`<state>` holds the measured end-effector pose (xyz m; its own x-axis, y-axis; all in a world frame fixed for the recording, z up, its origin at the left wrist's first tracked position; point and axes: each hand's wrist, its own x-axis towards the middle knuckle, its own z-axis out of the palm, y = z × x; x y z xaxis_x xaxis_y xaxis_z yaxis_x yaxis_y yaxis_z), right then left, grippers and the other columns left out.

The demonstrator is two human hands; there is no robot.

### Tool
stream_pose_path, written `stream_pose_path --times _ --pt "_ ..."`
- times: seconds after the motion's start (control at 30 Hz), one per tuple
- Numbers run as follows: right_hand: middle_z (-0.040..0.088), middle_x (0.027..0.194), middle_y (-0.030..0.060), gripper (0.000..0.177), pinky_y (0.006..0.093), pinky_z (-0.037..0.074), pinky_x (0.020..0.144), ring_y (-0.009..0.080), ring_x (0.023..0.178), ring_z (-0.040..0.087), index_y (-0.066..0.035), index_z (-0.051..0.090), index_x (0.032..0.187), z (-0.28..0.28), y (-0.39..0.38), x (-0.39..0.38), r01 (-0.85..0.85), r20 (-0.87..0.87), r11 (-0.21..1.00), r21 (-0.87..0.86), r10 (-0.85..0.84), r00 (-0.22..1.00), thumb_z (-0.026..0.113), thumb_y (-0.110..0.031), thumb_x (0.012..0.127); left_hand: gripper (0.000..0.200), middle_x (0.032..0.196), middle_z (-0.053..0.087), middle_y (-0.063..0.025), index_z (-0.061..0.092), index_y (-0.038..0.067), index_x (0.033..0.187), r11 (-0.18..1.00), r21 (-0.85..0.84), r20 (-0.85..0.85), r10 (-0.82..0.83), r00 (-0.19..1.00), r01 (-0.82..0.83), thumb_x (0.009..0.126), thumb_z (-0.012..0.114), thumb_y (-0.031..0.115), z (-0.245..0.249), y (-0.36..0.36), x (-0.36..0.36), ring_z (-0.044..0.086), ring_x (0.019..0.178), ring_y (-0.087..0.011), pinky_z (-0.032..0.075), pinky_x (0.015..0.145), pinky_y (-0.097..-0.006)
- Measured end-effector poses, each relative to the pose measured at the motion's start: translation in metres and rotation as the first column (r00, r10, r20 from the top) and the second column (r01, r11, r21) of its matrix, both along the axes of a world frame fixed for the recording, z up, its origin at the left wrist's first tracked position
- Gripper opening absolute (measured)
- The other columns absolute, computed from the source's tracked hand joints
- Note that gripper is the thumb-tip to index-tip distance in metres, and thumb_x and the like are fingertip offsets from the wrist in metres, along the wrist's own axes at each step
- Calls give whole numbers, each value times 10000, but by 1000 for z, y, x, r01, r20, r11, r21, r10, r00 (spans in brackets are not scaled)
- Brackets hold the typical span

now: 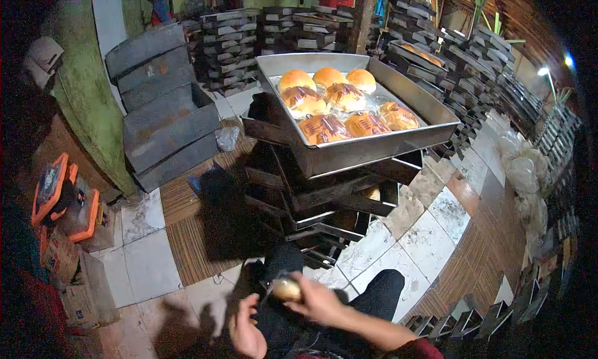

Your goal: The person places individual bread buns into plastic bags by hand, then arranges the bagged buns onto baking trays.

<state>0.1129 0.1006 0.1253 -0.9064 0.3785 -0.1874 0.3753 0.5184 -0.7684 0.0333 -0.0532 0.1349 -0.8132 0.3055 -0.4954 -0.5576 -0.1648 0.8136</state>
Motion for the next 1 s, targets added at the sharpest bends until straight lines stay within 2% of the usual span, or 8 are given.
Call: stream_pose_path --times 0.13,0.17,0.27,0.37,0.47,0.6,0.83,1.0 --pt "476 1065 149 801 370 411 851 260 998 494 21 325 1150 157 88 10 49 -492 854 517 250 834 788 -359 618 263 921 555 7 579 61 1055 996 87 -173 23 985 -8 868 514 235 6 -2 -3 473 826 -92 345 728 -237" --pt "485 1107 147 803 360 407 868 233 1022 494 19 360 1155 186 111 12 95 -642 991 92 -14 767 799 -358 598 255 930 557 7 574 62 1068 995 29 -151 -86 985 91 875 501 212 5 -3 -2 478 828 -89 352 730 -234" --pt "520 1122 119 639 297 389 874 191 1000 508 24 443 1182 300 173 -5 233 -681 969 78 -119 723 663 -384 742 235 972 562 -7 564 72 1085 987 56 -96 -143 985 149 878 502 162 -4 4 8 516 806 -98 386 710 -223" --pt "559 1022 130 426 278 381 860 175 949 516 37 470 1126 299 222 6 906 -951 411 103 -227 211 548 -286 859 224 962 568 -16 566 64 1072 989 58 -135 -127 983 136 878 505 158 0 11 11 521 799 -106 394 716 -225" --pt "561 925 113 193 265 400 816 167 850 531 3 496 982 190 151 29 884 -988 466 21 -125 89 453 -172 910 214 948 573 -25 566 52 1057 992 10 -271 -115 956 122 881 500 154 0 12 7 525 803 -115 407 727 -238" --pt "468 1173 194 473 398 374 915 366 1065 464 -37 413 1202 -50 41 53 70 -154 968 240 -33 988 544 -50 748 203 924 579 -39 570 38 1037 967 -66 -233 -254 939 246 887 491 149 -16 6 4 533 801 -124 427 723 -255" --pt "326 1343 145 465 578 177 1001 360 1269 250 -124 377 1280 -145 -22 87 -542 543 616 572 211 813 433 -173 821 158 943 587 -72 551 10 994 862 30 -128 -499 857 507 878 478 91 -52 31 30 567 791 -140 453 694 -253" --pt "456 1213 144 283 462 226 1028 330 1247 295 -63 557 1034 -167 -29 91 -4 -7 714 700 13 1000 444 -161 794 150 935 593 -71 556 11 974 854 66 -97 -510 855 517 871 499 105 -62 39 38 563 787 -139 452 693 -253"
